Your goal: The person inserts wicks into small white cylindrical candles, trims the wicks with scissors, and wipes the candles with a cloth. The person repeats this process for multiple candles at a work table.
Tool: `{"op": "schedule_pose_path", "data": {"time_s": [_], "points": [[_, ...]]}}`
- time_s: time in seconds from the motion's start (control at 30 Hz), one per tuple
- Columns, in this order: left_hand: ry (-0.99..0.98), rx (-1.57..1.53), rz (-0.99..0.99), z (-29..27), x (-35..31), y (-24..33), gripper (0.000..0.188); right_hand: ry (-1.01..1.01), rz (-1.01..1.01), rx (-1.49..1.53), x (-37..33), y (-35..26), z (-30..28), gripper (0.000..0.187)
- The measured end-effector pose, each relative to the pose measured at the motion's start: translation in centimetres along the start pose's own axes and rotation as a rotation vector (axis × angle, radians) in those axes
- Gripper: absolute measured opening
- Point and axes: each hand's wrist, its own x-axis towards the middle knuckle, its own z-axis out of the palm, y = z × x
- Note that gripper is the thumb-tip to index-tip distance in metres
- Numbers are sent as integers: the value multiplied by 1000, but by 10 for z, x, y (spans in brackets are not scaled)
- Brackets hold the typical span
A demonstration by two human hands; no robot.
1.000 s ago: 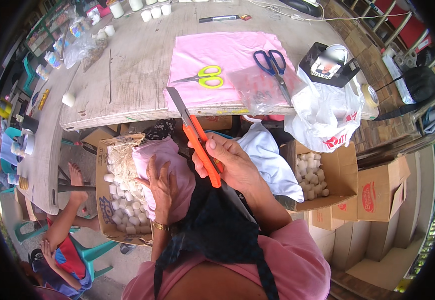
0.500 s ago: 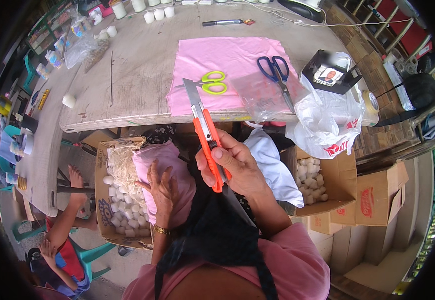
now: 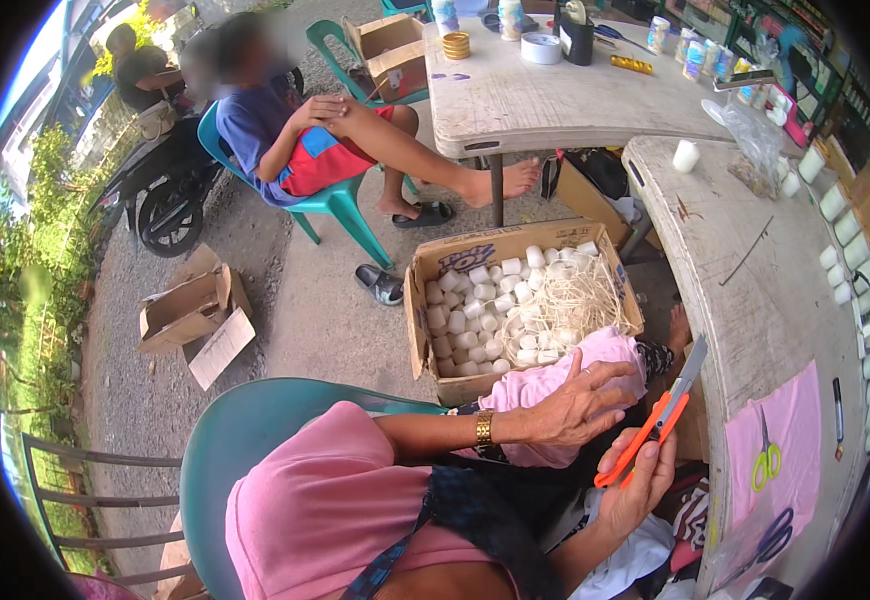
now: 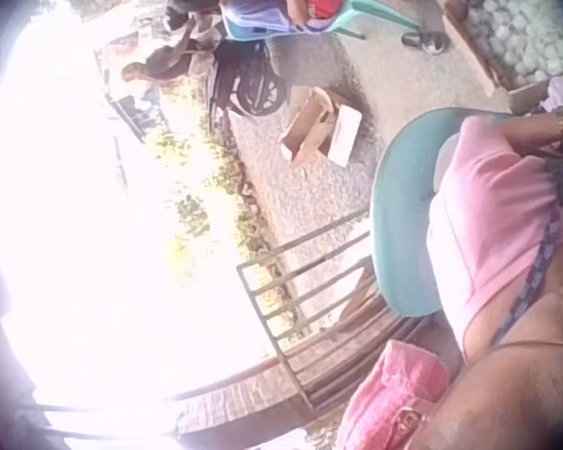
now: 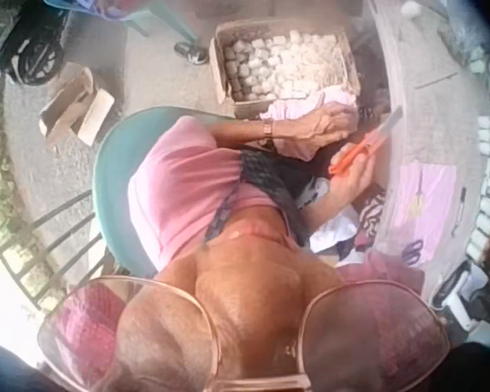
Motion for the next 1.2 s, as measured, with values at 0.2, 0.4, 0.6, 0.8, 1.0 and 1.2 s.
{"op": "schedule_pose_path", "data": {"time_s": [0.2, 0.4, 0.6, 0.8, 1.0, 1.2], "points": [[95, 54, -109, -11, -17, -13, 28, -267, -5, 55, 15, 17, 25, 48], [68, 53, -190, -16, -23, -24, 36, -381, 42, 90, 12, 18, 41, 56], [98, 47, -168, -14, -18, -24, 37, -371, -12, 24, 12, 30, 23, 48], [90, 2, -149, -9, -17, -22, 35, -336, 7, -9, 8, 24, 17, 45], [60, -32, -195, -2, -20, -32, 43, -333, 21, -47, 7, 22, 22, 52], [132, -60, -166, -24, -15, -35, 36, -308, -5, -56, 13, 24, 37, 52]]}}
